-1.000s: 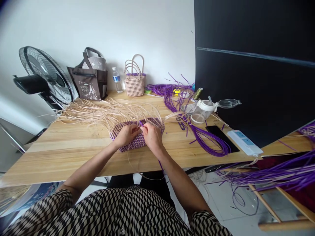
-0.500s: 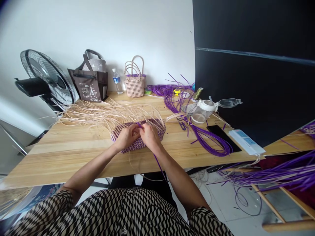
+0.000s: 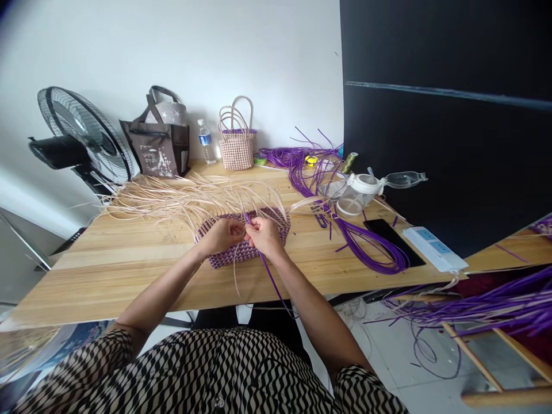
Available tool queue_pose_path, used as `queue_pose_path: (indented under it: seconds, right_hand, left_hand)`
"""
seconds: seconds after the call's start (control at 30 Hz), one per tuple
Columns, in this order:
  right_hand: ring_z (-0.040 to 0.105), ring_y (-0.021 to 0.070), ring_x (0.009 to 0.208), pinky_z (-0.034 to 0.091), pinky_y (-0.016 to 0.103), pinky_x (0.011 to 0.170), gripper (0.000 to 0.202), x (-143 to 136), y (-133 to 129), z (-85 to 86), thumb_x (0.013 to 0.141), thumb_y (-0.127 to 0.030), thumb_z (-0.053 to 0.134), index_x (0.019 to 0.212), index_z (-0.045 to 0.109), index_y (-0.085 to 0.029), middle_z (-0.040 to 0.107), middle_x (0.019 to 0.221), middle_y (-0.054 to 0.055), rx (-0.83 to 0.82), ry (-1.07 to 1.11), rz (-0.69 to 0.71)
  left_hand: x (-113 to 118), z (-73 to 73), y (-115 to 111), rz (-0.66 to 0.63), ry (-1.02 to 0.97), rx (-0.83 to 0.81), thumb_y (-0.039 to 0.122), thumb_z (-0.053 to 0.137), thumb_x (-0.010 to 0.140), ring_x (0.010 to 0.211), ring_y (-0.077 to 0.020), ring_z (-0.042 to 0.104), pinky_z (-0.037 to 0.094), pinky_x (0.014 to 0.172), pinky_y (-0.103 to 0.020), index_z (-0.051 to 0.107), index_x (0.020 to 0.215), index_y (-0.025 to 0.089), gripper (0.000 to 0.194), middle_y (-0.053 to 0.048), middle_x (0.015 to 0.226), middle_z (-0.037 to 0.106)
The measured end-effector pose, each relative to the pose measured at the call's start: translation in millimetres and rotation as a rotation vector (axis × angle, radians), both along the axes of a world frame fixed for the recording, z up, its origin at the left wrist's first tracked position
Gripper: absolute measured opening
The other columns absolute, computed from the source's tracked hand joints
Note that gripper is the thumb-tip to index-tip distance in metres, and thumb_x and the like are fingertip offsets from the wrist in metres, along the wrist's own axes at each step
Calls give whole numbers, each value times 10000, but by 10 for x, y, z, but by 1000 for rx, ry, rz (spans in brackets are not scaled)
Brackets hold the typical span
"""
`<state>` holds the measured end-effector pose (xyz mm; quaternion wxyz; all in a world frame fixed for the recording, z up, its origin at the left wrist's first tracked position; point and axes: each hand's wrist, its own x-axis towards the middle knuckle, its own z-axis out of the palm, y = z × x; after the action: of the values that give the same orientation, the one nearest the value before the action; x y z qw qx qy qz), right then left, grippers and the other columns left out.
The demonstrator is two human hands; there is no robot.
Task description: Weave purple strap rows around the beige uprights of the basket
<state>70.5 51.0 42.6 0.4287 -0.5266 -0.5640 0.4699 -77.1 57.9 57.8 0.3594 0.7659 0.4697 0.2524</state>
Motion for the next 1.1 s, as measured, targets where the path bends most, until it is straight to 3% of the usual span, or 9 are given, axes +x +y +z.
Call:
queue_pose_path:
  seconds: [0.13,0.27,0.47,0.6,0.8,0.93,1.1]
  right_hand:
    - [463,71,338,310,165,334,139,36,-12,-26,756,-293,558,741,569,-156,579,490,-29,30,-20,3]
    - [507,85,376,347,179,371,174,85,-36,-3,765,-280,574,881,603,-154,631,564,-14,89,-198,46]
    - [573,117,532,367,221,536,155,137,-96,237,800,-290,587,733,679,-185,670,628,17,300,-699,53]
    - [618,177,705,353,262,615,223,115,-123,401,851,-333,544,802,717,-200,706,743,73,357,-1012,76]
    - [628,195,746,348,270,607,278,107,-138,422,880,-399,494,901,711,-227,709,800,72,380,-1219,101]
    - [631,193,774,363,268,611,252,127,-182,401,907,-324,450,958,678,-229,700,871,57,464,-1301,160]
    - [627,204,797,378,274,618,315,140,-241,408,908,-149,341,1024,634,-162,672,914,108,504,-1427,229]
  left_hand:
    - [25,-45,58,-16,-186,-190,162,558,620,535,-84,490,333,502,-181,613,702,85,124,8,589,579]
    - [16,-78,58,-19,-182,-110,169,546,632,506,-64,436,298,483,-170,571,617,97,77,28,542,533]
    - [2,-98,64,16,-72,29,198,570,649,536,-70,414,281,479,-167,593,628,99,104,33,543,500]
    - [12,-75,55,40,-21,54,222,576,664,555,-83,448,302,488,-172,612,657,94,133,18,568,535]
    - [6,-67,45,53,-26,92,198,586,667,533,-82,453,308,476,-169,618,690,90,115,18,550,536]
    - [2,-99,69,5,-92,60,178,590,678,573,-105,532,350,494,-170,649,862,84,215,-14,627,621]
    - [-2,-139,95,25,-134,48,180,629,660,596,-113,562,388,513,-174,654,858,83,222,-25,646,643]
